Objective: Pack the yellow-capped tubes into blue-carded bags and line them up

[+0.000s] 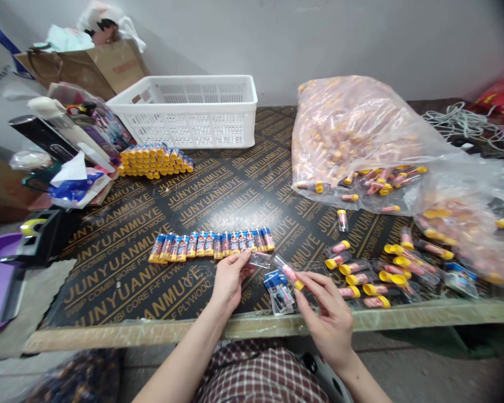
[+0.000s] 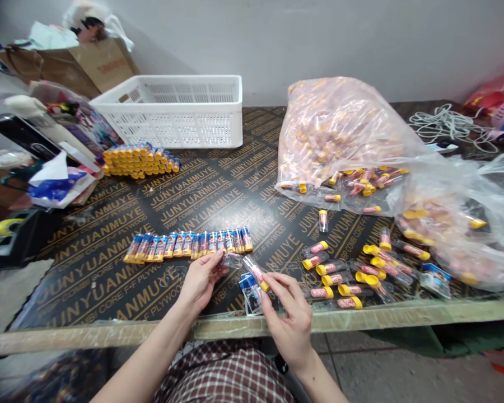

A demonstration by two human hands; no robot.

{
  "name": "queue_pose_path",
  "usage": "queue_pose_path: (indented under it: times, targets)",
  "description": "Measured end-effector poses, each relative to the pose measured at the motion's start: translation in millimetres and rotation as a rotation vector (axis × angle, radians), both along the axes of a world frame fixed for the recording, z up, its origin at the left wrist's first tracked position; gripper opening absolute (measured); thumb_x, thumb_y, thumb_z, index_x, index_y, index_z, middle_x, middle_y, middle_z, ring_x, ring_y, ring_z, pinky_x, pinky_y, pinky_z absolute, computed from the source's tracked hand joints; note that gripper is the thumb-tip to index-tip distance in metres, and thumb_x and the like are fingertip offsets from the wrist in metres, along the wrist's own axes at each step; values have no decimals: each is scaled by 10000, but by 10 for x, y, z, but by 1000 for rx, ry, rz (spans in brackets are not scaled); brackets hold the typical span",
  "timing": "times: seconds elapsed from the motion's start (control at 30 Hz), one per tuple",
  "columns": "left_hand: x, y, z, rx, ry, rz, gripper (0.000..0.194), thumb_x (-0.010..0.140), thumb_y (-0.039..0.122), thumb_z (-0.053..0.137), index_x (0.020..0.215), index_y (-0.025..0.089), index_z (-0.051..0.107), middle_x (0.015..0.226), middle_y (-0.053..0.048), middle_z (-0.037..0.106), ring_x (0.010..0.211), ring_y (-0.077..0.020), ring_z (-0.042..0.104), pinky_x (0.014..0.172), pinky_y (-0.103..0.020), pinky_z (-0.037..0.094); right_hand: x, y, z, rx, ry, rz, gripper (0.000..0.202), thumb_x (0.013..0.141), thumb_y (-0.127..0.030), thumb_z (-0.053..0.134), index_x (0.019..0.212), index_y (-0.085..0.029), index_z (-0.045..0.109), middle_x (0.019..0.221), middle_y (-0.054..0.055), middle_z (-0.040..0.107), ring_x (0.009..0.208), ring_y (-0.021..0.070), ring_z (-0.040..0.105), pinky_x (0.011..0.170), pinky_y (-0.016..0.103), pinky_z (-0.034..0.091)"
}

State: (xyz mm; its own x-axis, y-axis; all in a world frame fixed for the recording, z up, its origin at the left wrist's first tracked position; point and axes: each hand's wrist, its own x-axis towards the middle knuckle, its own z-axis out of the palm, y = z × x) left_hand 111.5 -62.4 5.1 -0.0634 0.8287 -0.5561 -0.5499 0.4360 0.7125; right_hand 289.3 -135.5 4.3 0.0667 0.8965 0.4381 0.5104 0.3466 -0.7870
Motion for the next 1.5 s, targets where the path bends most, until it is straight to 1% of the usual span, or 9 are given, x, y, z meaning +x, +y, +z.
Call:
queue_pose_path:
  times: [0.1, 0.27, 0.33, 0.47, 0.6, 0.7, 0.9, 1.33, 1.5]
  targets:
    - [9, -8, -7, 2, 32, -7, 372, 449, 401, 855, 617, 114, 687, 584, -12, 647, 533, -80, 547, 532, -193, 453, -24, -2, 14, 7, -23, 22, 385, 837, -112, 567, 1180, -281, 608, 1074, 75, 596, 987, 224, 586, 863, 397, 505]
    - [56, -42, 38, 109, 62, -57, 369, 588, 456, 776, 702, 123, 664, 682, -15, 649, 627, -108, 581, 600, -228, 493, -68, -3, 8, -43, -10, 127, 376, 856, -112, 525, 1182, -279, 607, 1078, 77, 597, 984, 216, 599, 847, 371, 527]
    - [67, -64, 80, 142, 4, -122, 361, 599, 397, 786, 815, 141, 653, 736, -12, 656, 676, -123, 607, 638, -245, 505, -73, 5, -18, -64, -5, 165, 376, 868, -107, 494, 1180, -283, 607, 1067, 72, 596, 974, 206, 603, 838, 355, 532]
    - [76, -119, 137, 118, -66, -270, 540, 555, 265, 829, 1037, 169, 604, 736, -8, 674, 636, -123, 624, 633, -245, 496, -65, 45, -65, -25, -61, 183, 477, 832, -86, 510, 1256, -303, 536, 1042, 65, 559, 960, 200, 589, 830, 351, 532]
    - [97, -193, 139, 67, -47, -473, 410, 544, 292, 832, 870, 104, 668, 727, -51, 685, 611, -120, 618, 613, -230, 481, -45, 114, -45, -19, -98, 237, 739, 730, -95, 551, 1404, -286, 315, 1332, 109, 384, 1185, 277, 467, 973, 484, 447]
    - [119, -243, 147, 67, -33, -560, 346, 597, 359, 794, 790, 93, 689, 713, -63, 683, 606, -130, 617, 611, -245, 486, -24, 162, -9, -67, -58, 349, 816, 674, -101, 532, 1421, -264, 248, 1470, 107, 228, 1290, 313, 365, 1023, 528, 392]
    - [138, -281, 162, 58, -45, -599, 330, 589, 336, 803, 789, 102, 685, 710, -58, 684, 595, -126, 619, 587, -234, 492, -15, 173, -39, -107, 15, 464, 847, 623, -75, 501, 1415, -242, 251, 1361, 99, 413, 1262, 281, 423, 1046, 477, 394]
    - [150, -296, 208, 47, -45, -596, 360, 584, 354, 803, 780, 93, 651, 686, -45, 666, 585, -116, 603, 559, -222, 477, -39, 152, -82, -88, 104, 436, 855, 581, -53, 509, 1390, -232, 300, 1339, 100, 420, 1238, 292, 445, 1045, 476, 399]
    - [146, -285, 216, 43, -5, -571, 349, 566, 362, 794, 744, 113, 625, 662, -32, 651, 565, -119, 590, 552, -231, 462, -79, 172, -37, -105, 76, 452, 823, 639, -84, 537, 1401, -232, 263, 1363, 103, 396, 1236, 281, 445, 1030, 465, 415]
